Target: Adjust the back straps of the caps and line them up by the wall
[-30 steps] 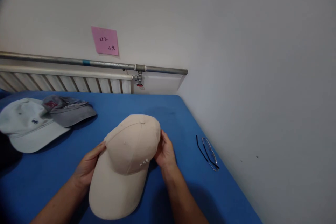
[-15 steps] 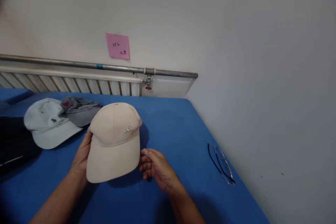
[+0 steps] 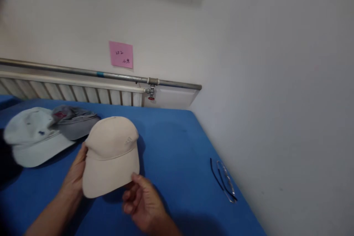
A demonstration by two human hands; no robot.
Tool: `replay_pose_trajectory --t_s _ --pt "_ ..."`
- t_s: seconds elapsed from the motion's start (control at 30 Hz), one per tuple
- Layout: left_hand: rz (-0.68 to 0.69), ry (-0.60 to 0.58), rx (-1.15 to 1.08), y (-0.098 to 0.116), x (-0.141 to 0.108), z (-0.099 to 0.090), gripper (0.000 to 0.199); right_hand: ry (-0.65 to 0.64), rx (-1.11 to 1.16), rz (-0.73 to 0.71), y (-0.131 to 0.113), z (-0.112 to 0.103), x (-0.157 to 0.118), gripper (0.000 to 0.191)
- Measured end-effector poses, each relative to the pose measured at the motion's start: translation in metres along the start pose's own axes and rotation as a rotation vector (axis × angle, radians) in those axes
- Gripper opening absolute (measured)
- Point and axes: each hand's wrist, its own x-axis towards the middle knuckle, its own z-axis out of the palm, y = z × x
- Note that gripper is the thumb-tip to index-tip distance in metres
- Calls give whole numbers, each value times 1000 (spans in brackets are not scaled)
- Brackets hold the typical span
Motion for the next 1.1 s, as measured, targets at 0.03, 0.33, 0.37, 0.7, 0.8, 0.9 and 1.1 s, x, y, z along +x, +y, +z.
replay_pose_trajectory --t_s 0.03,0.33,0.37,0.7,0.8,0.9,1.1 --pt "-30 26 15 -1 -1 1 46 12 10 27 1 0 -1 40" --pt "72 42 153 -10 -4 5 32 -51 100 -129 -8 -3 -8 48" --pt "77 20 164 -12 -3 4 33 -54 97 -163 -13 -4 -9 48" --pt "-40 -148 492 -35 10 -12 28 -52 -10 -609 -83 -37 7 36" --pt "-66 -147 590 -41 8 -13 25 -28 -26 -672 -102 -46 20 36" --pt "-60 -180 641 -46 7 -16 21 -13 -17 -716 -123 -55 34 37" --pt "-28 -269 796 -57 18 -32 23 14 29 -777 -170 -69 67 37"
